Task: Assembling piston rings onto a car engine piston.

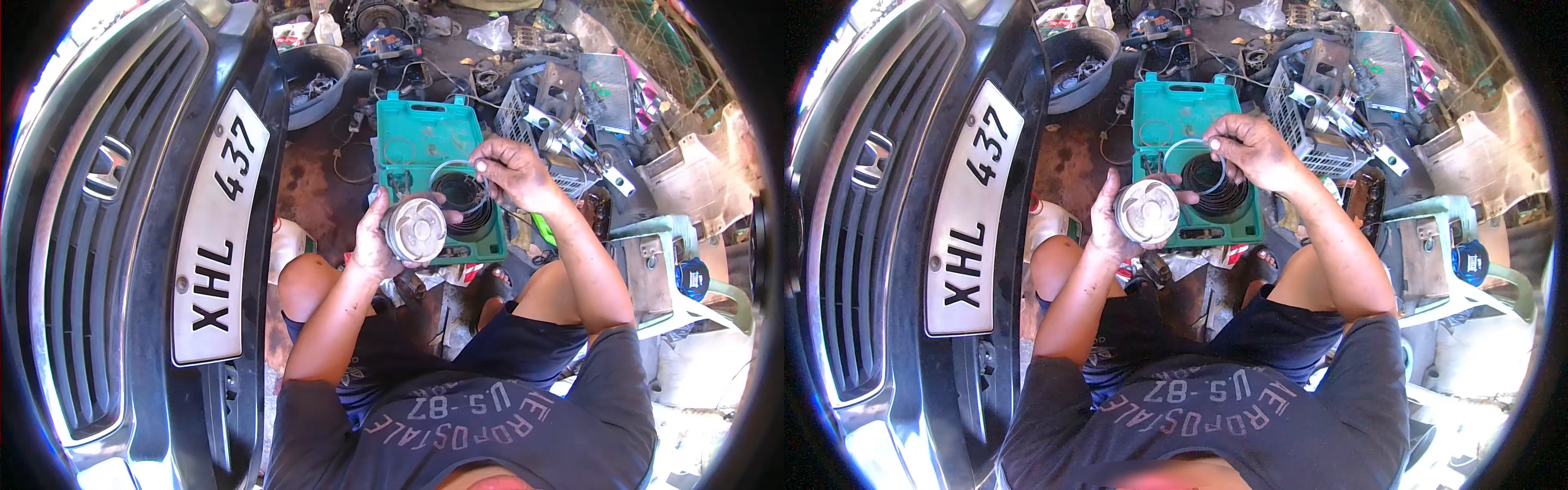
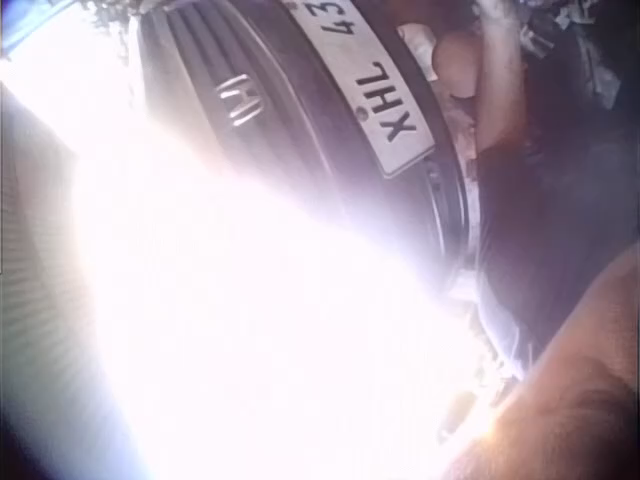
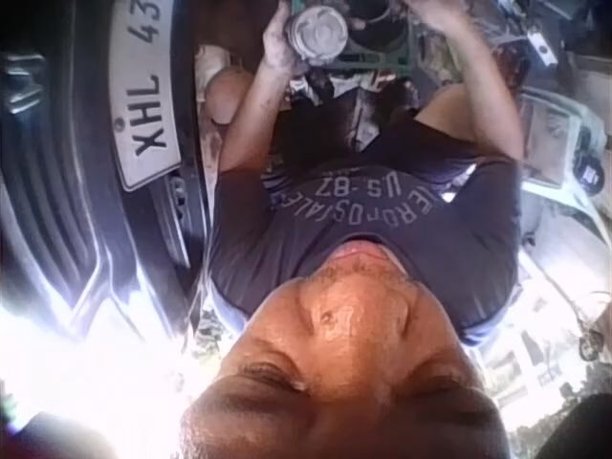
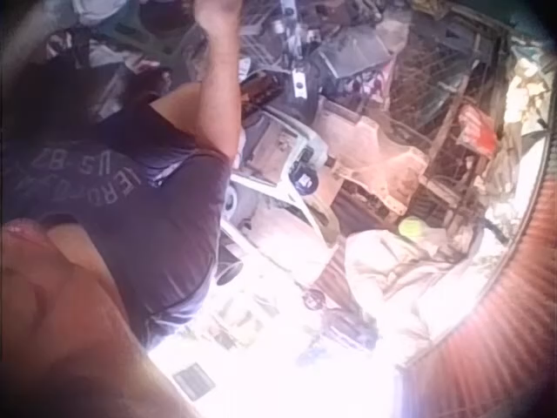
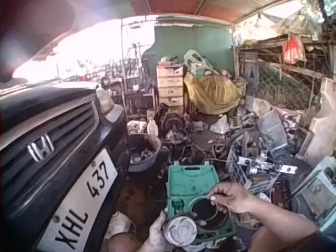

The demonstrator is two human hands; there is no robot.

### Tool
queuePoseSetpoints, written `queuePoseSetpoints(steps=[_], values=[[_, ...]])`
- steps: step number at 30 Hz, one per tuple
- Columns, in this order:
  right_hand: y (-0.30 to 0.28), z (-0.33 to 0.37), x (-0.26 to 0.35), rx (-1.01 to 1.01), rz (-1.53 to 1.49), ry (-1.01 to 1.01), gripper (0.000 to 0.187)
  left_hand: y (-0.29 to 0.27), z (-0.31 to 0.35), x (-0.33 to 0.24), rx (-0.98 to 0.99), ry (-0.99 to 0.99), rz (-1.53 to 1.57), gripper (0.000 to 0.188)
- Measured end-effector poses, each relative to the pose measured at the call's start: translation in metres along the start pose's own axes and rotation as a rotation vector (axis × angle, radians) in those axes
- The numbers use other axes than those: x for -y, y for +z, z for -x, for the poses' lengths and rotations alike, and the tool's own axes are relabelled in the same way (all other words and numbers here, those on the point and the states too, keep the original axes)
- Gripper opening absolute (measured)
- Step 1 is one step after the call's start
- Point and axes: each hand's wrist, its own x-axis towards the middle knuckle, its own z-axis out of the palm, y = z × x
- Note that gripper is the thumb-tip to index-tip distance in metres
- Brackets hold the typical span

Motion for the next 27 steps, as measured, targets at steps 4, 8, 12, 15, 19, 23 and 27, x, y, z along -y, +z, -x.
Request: queuePoseSetpoints(steps=[4, 8, 12, 15, 19, 23, 27], values=[[0.004, -0.001, -0.008, -0.01, -0.042, -0.029, 0.014, 0.005, -0.002, 0.002, -0.106, -0.031, 0.124, 0.089], [0.004, -0.002, -0.011, -0.024, -0.002, 0.023, 0.013, 0.005, -0.003, 0.006, -0.086, -0.032, 0.072, 0.087], [0.013, -0.001, -0.015, -0.114, 0.363, -0.261, 0.012, 0.016, -0.008, 0.009, -0.181, -0.128, 0.084, 0.083], [0.022, 0.003, -0.009, -0.17, 0.531, -0.407, 0.013, 0.016, -0.009, 0.008, -0.174, -0.197, 0.113, 0.078], [0.027, 0.007, -0.002, -0.19, 0.588, -0.473, 0.008, 0.013, -0.013, 0.012, -0.134, -0.249, 0.093, 0.073], [0.032, 0.002, -0.007, -0.176, 0.603, -0.401, 0.01, 0.008, -0.014, 0.018, -0.12, -0.251, 0.053, 0.07], [0.021, 0.001, -0.01, -0.003, 0.287, -0.231, 0.006, 0.006, -0.01, 0.016, -0.174, -0.211, 0.017, 0.066]])
